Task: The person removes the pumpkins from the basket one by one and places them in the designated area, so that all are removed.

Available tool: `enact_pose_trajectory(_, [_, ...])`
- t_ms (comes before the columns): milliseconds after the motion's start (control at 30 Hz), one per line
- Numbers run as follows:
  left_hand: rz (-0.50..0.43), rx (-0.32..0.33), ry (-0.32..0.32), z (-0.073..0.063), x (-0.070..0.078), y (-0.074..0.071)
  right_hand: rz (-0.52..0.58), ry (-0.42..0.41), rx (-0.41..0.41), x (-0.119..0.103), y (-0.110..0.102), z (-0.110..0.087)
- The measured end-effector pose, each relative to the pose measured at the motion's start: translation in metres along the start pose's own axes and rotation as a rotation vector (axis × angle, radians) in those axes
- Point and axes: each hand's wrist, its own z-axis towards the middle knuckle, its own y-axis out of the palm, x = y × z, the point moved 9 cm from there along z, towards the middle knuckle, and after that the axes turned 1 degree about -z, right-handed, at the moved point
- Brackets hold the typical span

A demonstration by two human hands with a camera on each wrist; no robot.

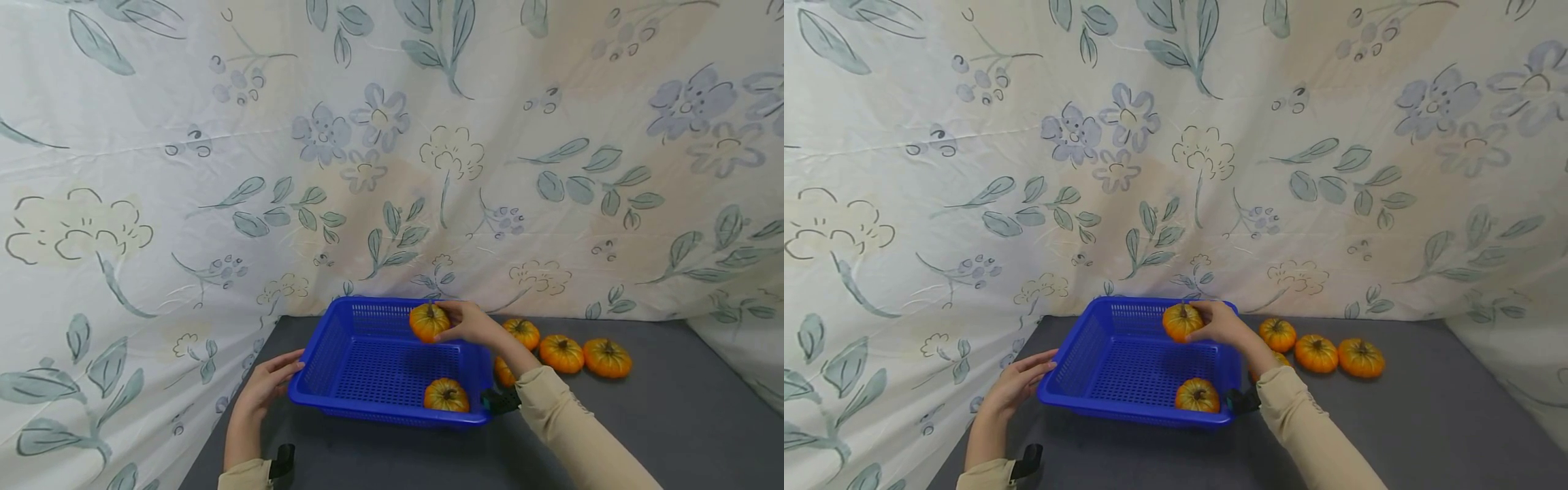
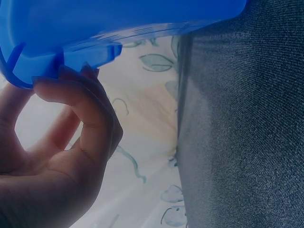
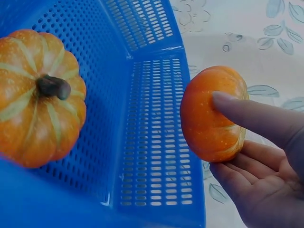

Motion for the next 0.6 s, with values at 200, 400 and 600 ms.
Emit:
enact_pose_trajectory(200, [-0.005,-0.004,0.001,0.001,0.001,0.002,0.020,-0.058,-0.007,0.000,-0.009,-0.011])
enact_pose_trajectory(400, [0.003,-0.005,-0.002,0.001,0.000,0.001,0.029,-0.016,0.003,0.007,-0.019,-0.024])
enact_pose_trajectory(600, [0.006,-0.013,-0.001,-0.001,-0.001,0.000,0.006,0.020,0.032,0.013,-0.032,-0.038])
